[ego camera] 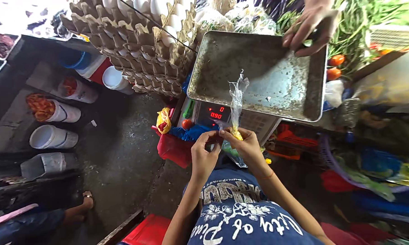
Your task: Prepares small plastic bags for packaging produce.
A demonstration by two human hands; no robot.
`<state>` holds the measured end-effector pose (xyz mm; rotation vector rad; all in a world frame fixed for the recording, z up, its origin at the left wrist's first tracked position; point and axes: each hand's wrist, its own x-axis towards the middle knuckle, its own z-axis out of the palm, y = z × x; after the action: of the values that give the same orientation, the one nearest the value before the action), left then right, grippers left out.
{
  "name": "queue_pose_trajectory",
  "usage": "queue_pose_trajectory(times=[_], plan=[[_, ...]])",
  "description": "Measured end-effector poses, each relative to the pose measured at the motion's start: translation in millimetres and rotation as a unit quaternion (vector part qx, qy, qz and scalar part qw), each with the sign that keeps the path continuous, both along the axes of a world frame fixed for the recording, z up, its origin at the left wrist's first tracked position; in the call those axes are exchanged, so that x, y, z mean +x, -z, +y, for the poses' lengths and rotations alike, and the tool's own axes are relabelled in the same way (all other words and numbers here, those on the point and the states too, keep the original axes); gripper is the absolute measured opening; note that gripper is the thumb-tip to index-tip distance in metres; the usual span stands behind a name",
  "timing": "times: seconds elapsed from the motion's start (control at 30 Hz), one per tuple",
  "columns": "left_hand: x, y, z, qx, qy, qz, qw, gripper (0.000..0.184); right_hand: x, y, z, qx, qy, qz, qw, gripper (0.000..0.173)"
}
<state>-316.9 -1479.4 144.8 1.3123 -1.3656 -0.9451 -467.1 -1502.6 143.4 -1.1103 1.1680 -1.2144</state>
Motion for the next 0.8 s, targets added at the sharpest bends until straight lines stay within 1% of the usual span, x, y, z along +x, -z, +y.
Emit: queue_pose_trajectory(times=[0.07, 0.17, 0.27, 0.3, 0.33, 0.37, 0.43, 0.47, 0.5, 0.53, 0.57, 0.6, 0.63, 0.67, 0.7, 0.73, 0.8], plan=[[1, -3, -1, 0.028, 0.022, 0.039, 0.999, 0.021, -2, 0, 0, 0.0, -0.001, -0.001, 1.0, 0.009], [5, -9, -4, 0.096, 0.044, 0.13, 0.986, 0.018, -5, -1, 2, 0.018, -0.009, -0.002, 1.0, 0.011], [8, -7, -7, 0.112, 0.004, 0.18, 0.977, 0.018, -6, -2, 5, 0.019, -0.008, 0.012, 1.0, 0.01], [10, -8, -8, 0.128, -0.012, 0.212, 0.969, 0.02, -6, 0, 7, 0.013, 0.004, 0.024, 1.0, 0.009], [14, -11, -8, 0.154, -0.021, 0.257, 0.954, 0.022, -7, 2, 9, 0.004, 0.022, 0.048, 0.999, 0.007], [19, -15, -9, 0.188, -0.026, 0.316, 0.929, 0.022, -8, 3, 11, -0.001, 0.042, 0.082, 0.996, 0.007], [30, -25, -9, 0.248, -0.037, 0.442, 0.862, 0.026, -9, 6, 15, -0.028, 0.076, 0.138, 0.987, 0.01], [35, -29, -5, 0.251, -0.032, 0.475, 0.843, 0.025, -9, 8, 18, -0.045, 0.084, 0.152, 0.984, 0.011], [40, -29, -1, 0.223, -0.007, 0.486, 0.845, 0.019, -10, 10, 20, -0.062, 0.089, 0.156, 0.982, 0.012], [48, -25, 2, 0.175, 0.034, 0.463, 0.868, 0.02, -12, 11, 21, -0.078, 0.092, 0.155, 0.981, 0.013], [56, -23, 5, 0.12, 0.069, 0.391, 0.91, 0.031, -15, 12, 24, -0.095, 0.093, 0.153, 0.979, 0.013], [63, -20, 6, 0.059, 0.063, 0.265, 0.96, 0.029, -19, 11, 27, -0.113, 0.095, 0.156, 0.977, 0.014], [69, -18, 9, -0.005, 0.019, 0.096, 0.995, 0.017, -22, 9, 31, -0.13, 0.099, 0.168, 0.972, 0.014], [74, -18, 11, -0.045, -0.033, -0.084, 0.995, 0.013, -27, 7, 36, -0.143, 0.106, 0.193, 0.965, 0.015], [78, -19, 13, -0.05, -0.07, -0.223, 0.971, 0.015, -31, 5, 41, -0.147, 0.112, 0.225, 0.957, 0.016], [80, -21, 16, -0.036, -0.086, -0.304, 0.948, 0.016, -34, 5, 46, -0.139, 0.113, 0.256, 0.95, 0.017], [76, -19, 23, -0.012, -0.091, -0.376, 0.922, 0.022, -38, 8, 56, -0.099, 0.097, 0.285, 0.948, 0.021]])
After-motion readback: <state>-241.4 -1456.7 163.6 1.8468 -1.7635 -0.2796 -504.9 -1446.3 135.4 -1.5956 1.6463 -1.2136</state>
